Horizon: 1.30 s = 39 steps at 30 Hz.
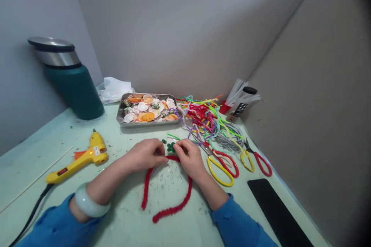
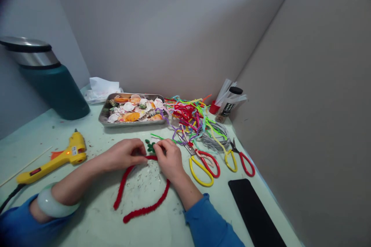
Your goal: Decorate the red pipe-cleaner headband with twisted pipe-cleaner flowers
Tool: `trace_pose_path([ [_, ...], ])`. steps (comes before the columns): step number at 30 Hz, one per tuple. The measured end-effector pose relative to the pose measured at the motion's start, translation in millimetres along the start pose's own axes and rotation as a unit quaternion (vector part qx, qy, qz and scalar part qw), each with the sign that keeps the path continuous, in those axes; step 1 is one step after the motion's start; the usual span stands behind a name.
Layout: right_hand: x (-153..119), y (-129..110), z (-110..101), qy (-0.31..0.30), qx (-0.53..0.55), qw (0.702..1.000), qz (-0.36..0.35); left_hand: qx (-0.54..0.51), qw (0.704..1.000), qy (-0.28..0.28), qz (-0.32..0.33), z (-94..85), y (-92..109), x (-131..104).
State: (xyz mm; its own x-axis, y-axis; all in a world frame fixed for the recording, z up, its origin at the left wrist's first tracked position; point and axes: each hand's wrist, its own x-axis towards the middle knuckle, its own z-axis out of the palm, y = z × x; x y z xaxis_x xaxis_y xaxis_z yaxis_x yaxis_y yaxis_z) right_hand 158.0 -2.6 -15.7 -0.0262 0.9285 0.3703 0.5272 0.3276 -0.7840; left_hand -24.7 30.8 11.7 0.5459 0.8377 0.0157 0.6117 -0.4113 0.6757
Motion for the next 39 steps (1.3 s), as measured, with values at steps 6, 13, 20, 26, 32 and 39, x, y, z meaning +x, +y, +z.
trace_pose_path([
  [6,0,-2,0,-0.001,0.079,0.995,0.053,0.106,0.992,0.027,0.056,5.1,12,-6],
  [13,5,-6,-10,-0.055,0.279,0.938,0.200,-0.085,0.994,0.063,0.035,13.7,6,3],
  [20,5,-10,-12,-0.110,0.350,0.894,0.257,-0.133,0.987,0.056,0.074,17.9,10,-1],
  [26,4,-14,-14,-0.168,0.352,0.874,0.290,0.004,0.979,0.085,0.183,14.4,20,-7],
  [32,3,-13,-12,-0.176,0.362,0.862,0.307,-0.021,0.975,0.086,0.203,15.4,18,-4],
  [39,2,-7,-5,-0.137,0.320,0.914,0.209,-0.032,0.984,0.144,0.103,18.1,4,2],
])
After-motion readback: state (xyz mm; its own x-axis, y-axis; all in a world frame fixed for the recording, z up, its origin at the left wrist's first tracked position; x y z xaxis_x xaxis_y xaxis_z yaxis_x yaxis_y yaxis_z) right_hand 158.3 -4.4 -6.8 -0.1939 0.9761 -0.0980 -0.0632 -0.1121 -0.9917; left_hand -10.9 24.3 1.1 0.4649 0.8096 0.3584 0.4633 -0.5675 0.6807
